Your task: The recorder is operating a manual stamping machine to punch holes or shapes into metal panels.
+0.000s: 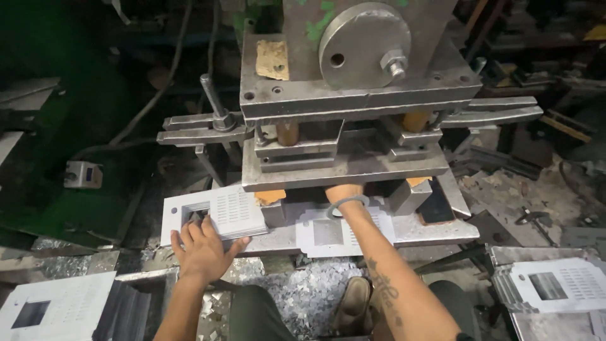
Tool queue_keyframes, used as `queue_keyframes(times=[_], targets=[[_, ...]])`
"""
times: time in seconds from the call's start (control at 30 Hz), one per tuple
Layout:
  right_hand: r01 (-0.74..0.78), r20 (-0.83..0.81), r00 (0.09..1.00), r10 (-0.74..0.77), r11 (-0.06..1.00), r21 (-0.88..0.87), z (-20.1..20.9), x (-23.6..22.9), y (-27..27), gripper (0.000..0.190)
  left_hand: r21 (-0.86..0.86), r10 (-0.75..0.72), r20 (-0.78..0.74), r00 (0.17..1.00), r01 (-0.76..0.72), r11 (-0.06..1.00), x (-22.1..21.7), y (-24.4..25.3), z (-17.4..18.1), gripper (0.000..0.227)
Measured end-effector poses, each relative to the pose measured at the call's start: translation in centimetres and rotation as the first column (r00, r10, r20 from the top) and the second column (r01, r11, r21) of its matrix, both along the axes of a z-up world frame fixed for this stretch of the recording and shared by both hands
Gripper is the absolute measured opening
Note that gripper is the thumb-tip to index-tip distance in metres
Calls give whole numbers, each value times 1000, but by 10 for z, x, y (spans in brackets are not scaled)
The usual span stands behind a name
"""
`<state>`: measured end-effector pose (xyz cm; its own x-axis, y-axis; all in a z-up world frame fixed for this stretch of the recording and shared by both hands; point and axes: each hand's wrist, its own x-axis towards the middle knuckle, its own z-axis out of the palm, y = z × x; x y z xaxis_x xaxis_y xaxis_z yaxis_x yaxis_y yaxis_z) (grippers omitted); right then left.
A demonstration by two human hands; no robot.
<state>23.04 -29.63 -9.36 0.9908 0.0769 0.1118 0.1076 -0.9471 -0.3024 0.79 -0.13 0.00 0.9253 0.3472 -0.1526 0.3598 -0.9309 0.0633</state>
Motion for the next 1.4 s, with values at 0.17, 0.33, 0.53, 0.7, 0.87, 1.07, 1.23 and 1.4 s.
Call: queue_keyframes(times=[0.17, 0.33, 0.53, 0.7, 0.87, 1.07, 1.23, 1.4], targets=[[448, 420, 820, -389, 893, -47, -1, -26, -8, 82, -22, 6, 45, 999, -5, 1000, -1, 3, -2, 123], [82, 75, 986, -150, 819, 568, -22, -38, -10, 41, -1, -5, 35, 999, 5, 1000, -3, 4, -10, 122], [1, 351, 922, -164, 906, 422, 16, -36, -17, 54, 2, -6, 35, 999, 6, 1000, -2, 5, -10, 121], [63, 10, 998, -70, 948, 311, 12, -19, -22, 48, 5, 12, -2, 1000, -12, 1000, 0, 2, -6, 121], [-174, 88, 985, 150, 883, 437, 25, -38, 1, 40, 11, 19, -1, 1000, -19, 1000, -1, 2, -6, 121], [-461, -181, 869, 460, 887, 39, 46, -61, 38, 28, 4, 16, 10, 1000, -16, 1000, 0, 0, 0, 121], [-484, 141, 854, 501, 864, -139, 68, -73, 40, 35, -12, 32, -24, 999, -32, 999, -1, 0, 2, 121], [-479, -188, 869, 459, 874, -80, 54, -64, 40, 48, -16, 10, 39, 999, -10, 1000, 0, 3, -1, 121]])
